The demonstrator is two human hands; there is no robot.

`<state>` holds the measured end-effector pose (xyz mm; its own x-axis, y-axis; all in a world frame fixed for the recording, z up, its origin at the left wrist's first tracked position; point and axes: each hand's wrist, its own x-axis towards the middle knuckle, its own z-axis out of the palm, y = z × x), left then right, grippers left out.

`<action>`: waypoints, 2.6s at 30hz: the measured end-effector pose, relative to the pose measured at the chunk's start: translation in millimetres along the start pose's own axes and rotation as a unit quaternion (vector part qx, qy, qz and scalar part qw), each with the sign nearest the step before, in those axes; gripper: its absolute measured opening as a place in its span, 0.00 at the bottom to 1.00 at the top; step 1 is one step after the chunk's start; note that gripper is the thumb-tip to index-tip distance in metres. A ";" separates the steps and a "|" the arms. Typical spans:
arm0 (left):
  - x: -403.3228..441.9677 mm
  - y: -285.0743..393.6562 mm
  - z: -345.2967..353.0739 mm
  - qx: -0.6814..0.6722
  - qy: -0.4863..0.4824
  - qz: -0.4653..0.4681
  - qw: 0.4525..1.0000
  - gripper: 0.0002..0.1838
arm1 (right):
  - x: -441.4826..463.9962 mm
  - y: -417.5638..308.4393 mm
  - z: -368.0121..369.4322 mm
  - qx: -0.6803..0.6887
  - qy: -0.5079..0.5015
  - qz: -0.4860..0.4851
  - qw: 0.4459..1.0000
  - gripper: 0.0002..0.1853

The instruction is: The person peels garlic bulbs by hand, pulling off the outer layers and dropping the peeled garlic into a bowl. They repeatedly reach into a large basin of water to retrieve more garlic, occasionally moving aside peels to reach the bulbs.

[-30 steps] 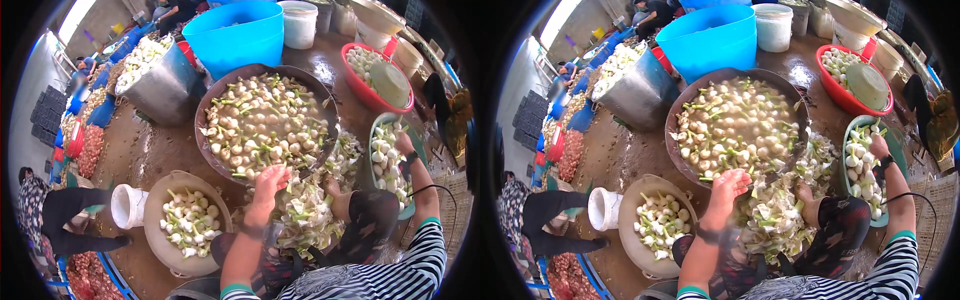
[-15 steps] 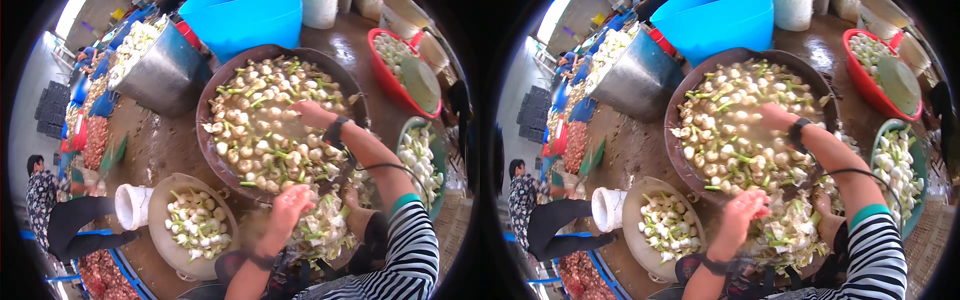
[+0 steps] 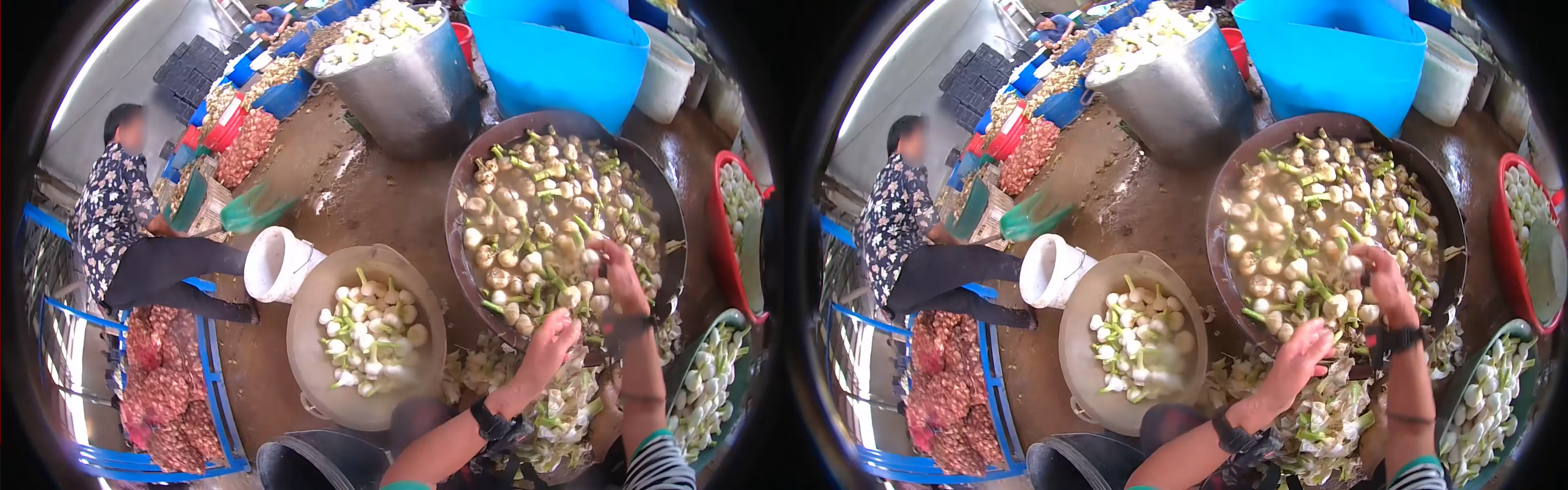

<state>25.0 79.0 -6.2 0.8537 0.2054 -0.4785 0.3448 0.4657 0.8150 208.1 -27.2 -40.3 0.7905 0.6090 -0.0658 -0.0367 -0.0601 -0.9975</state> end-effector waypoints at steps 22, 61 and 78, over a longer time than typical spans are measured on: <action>-26.6 4.3 -4.1 0.255 0.043 0.414 0.872 0.39 | -133.7 -72.0 85.8 0.033 0.076 -0.070 0.994 0.23; -25.2 -5.4 -5.2 -0.252 -0.042 0.037 0.966 0.09 | -155.4 -41.7 88.9 0.058 0.101 -0.015 0.993 0.07; -31.3 25.6 -25.6 -0.294 -0.148 0.158 0.931 0.26 | -196.0 -52.3 64.0 -0.322 0.038 -0.042 0.945 0.10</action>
<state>-2.9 106.6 21.3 0.9763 0.2071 -0.0627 -0.1415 0.8304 0.5388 15.9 -92.8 23.2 0.8167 0.5758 0.0389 0.3886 -0.4988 -0.7748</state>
